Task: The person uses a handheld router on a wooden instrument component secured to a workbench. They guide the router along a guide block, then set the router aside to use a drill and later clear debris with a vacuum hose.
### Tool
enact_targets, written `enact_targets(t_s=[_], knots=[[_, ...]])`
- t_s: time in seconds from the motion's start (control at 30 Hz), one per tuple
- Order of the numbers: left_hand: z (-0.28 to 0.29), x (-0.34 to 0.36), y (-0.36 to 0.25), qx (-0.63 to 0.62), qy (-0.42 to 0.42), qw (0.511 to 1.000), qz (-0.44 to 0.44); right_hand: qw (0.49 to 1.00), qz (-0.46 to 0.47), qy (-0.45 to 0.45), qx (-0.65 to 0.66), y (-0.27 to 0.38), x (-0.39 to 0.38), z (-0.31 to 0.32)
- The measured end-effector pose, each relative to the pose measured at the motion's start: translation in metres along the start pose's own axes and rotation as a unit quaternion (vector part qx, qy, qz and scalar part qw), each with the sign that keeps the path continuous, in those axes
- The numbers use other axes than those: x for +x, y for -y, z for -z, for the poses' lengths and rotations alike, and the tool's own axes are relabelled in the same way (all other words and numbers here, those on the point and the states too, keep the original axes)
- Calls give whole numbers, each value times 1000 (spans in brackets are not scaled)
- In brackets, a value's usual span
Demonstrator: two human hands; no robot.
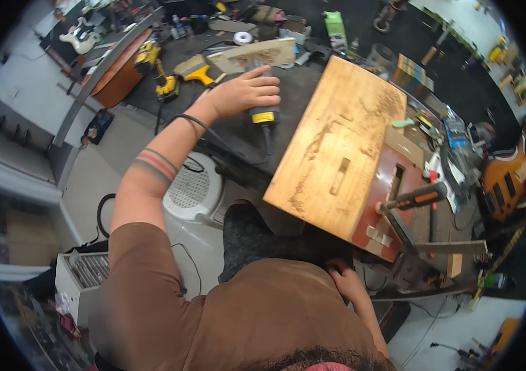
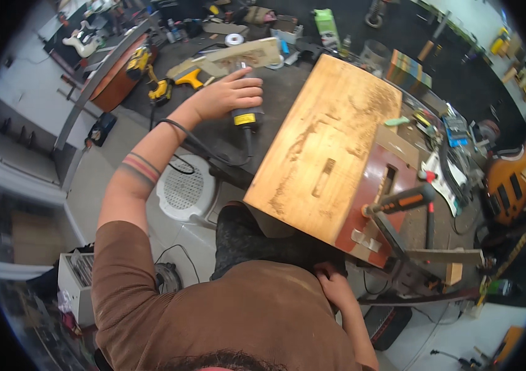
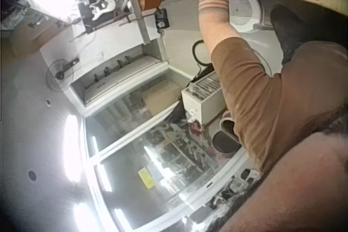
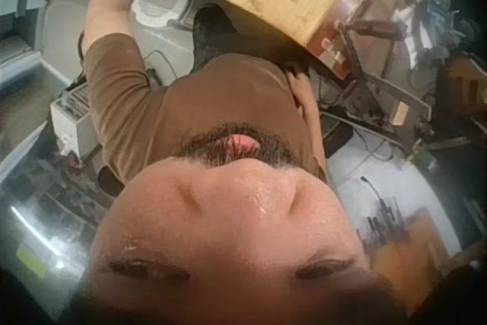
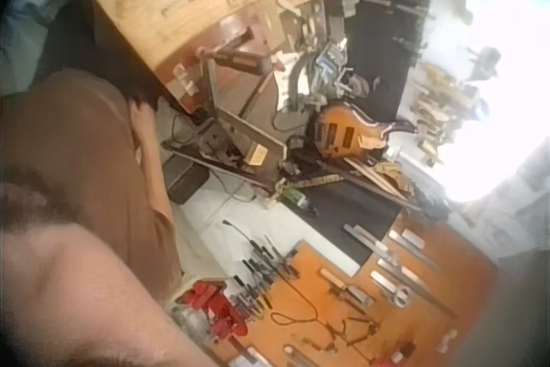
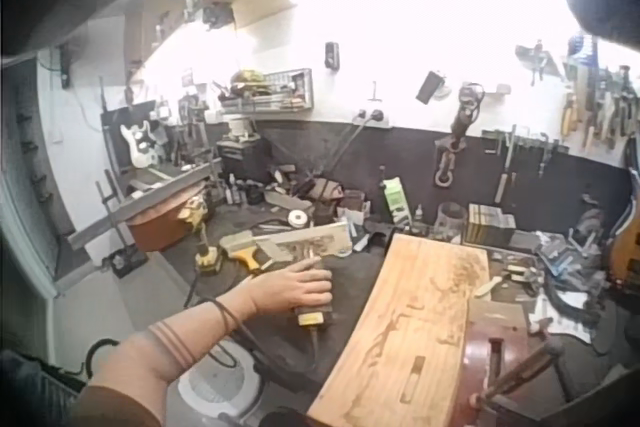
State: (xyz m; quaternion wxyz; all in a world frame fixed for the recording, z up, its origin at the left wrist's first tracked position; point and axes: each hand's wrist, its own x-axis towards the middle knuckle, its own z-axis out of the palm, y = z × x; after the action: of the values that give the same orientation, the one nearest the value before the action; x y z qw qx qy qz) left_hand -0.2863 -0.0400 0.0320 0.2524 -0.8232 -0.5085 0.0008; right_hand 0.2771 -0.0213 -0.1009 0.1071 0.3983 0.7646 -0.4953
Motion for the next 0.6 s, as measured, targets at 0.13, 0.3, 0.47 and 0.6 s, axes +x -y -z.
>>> enact_targets(t_s=[0.13,0.3,0.47,0.6], knots=[[-15,-11,-3,-14,-20,998,59,1000,1,19,-16,-8,10,-1],[-16,-14,-23,-56,-47,987,145,999,13,32,-41,-6,19,0],[-17,-15,-53,-114,-96,945,292,997,43,53,-44,-16,39,0],[-4,-20,-84,-187,-80,903,379,996,-18,70,-59,-1,47,0]])
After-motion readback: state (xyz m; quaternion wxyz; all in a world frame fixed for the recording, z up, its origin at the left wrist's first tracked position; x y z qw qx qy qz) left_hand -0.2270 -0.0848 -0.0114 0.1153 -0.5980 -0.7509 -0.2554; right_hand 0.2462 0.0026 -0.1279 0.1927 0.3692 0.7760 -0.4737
